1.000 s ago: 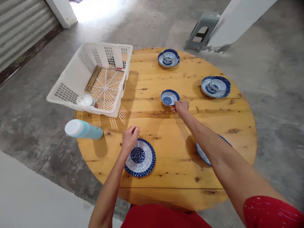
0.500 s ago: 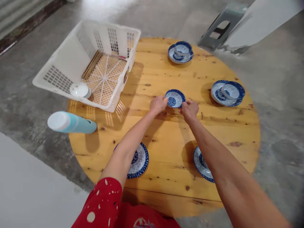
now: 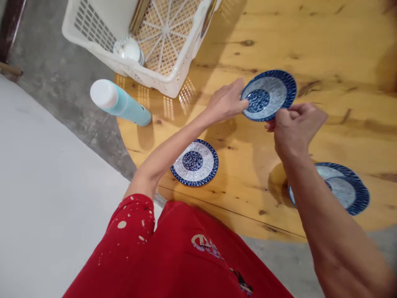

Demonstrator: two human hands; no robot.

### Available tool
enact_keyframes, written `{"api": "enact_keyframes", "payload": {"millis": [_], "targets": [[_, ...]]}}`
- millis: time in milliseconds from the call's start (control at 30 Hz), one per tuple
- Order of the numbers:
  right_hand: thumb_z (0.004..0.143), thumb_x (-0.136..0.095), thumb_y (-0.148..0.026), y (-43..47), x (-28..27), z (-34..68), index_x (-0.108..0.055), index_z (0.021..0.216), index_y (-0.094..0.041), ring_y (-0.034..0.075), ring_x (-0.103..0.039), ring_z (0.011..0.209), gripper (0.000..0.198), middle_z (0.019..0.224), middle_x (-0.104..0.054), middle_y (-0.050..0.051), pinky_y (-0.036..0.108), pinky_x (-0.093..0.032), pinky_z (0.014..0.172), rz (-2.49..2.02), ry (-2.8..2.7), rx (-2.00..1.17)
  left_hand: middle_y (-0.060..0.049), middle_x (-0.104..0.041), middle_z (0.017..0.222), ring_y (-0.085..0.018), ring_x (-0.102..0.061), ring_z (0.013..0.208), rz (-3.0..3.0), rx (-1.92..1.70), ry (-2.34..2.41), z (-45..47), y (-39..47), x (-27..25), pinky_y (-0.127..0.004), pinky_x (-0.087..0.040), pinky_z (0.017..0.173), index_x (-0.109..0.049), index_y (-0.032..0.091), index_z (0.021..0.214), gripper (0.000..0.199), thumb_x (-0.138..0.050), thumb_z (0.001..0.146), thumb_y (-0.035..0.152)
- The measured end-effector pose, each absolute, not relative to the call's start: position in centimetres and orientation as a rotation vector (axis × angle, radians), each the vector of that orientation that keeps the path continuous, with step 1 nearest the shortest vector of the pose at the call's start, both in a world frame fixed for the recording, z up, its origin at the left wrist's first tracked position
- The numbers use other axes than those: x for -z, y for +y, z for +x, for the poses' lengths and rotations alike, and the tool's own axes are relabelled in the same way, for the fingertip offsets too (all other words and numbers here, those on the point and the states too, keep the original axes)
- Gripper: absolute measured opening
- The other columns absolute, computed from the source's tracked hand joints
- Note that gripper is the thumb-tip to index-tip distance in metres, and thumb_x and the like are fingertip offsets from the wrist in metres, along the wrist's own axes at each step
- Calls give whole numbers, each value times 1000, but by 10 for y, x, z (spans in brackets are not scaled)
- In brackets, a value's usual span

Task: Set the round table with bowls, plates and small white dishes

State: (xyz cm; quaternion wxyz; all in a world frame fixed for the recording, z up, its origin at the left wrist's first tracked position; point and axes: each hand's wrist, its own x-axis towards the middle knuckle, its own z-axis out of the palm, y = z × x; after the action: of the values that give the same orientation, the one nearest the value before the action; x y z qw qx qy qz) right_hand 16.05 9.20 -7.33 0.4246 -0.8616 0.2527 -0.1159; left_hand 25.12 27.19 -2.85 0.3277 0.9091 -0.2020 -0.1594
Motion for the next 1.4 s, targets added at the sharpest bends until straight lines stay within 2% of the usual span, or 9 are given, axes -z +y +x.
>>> {"api": "enact_keyframes", "payload": {"millis": [133, 333, 533, 1133, 1400], "targets": [[76, -59, -21, 150, 39, 96, -56, 79, -19, 15, -58, 42, 4, 52, -60, 0, 23, -41, 43, -1947, 575, 107, -1, -68, 75, -19, -68, 80, 2278, 483, -446, 184, 346, 3, -27, -45, 70, -53, 21, 85, 8, -58, 89, 16], [75, -63, -43, 200, 31, 24, -56, 79, -22, 17, -60, 44, 22, 52, -60, -3, 28, -48, 46, -1819, 579, -132, 4, -63, 62, -17, -66, 65, 2238, 634, -267, 93, 406, 4, -25, -44, 62, -49, 23, 84, 8, -50, 91, 20], [74, -62, -51, 216, 48, 1, -53, 79, -23, 18, -59, 45, 29, 54, -59, -2, 29, -46, 46, -1815, 546, -245, 5, -61, 60, -18, -68, 66, 2253, 674, -124, 57, 421, 26, -25, -44, 62, -46, 25, 82, 12, -48, 93, 20], [74, -59, -55, 239, 60, 6, -52, 83, -24, 23, -65, 50, 34, 55, -61, -1, 33, -53, 52, -1881, 556, -254, 1, -69, 67, -21, -69, 70, 2362, 639, -102, 61, 437, 47, -28, -42, 64, -59, 23, 92, 11, -49, 96, 20], [76, -62, -63, 236, 63, 6, -53, 83, -23, 23, -66, 52, 41, 57, -65, 2, 33, -53, 52, -1876, 517, -286, 3, -68, 65, -19, -67, 65, 2318, 598, -66, 62, 439, 48, -27, -40, 61, -57, 23, 84, 12, -52, 95, 22]]}}
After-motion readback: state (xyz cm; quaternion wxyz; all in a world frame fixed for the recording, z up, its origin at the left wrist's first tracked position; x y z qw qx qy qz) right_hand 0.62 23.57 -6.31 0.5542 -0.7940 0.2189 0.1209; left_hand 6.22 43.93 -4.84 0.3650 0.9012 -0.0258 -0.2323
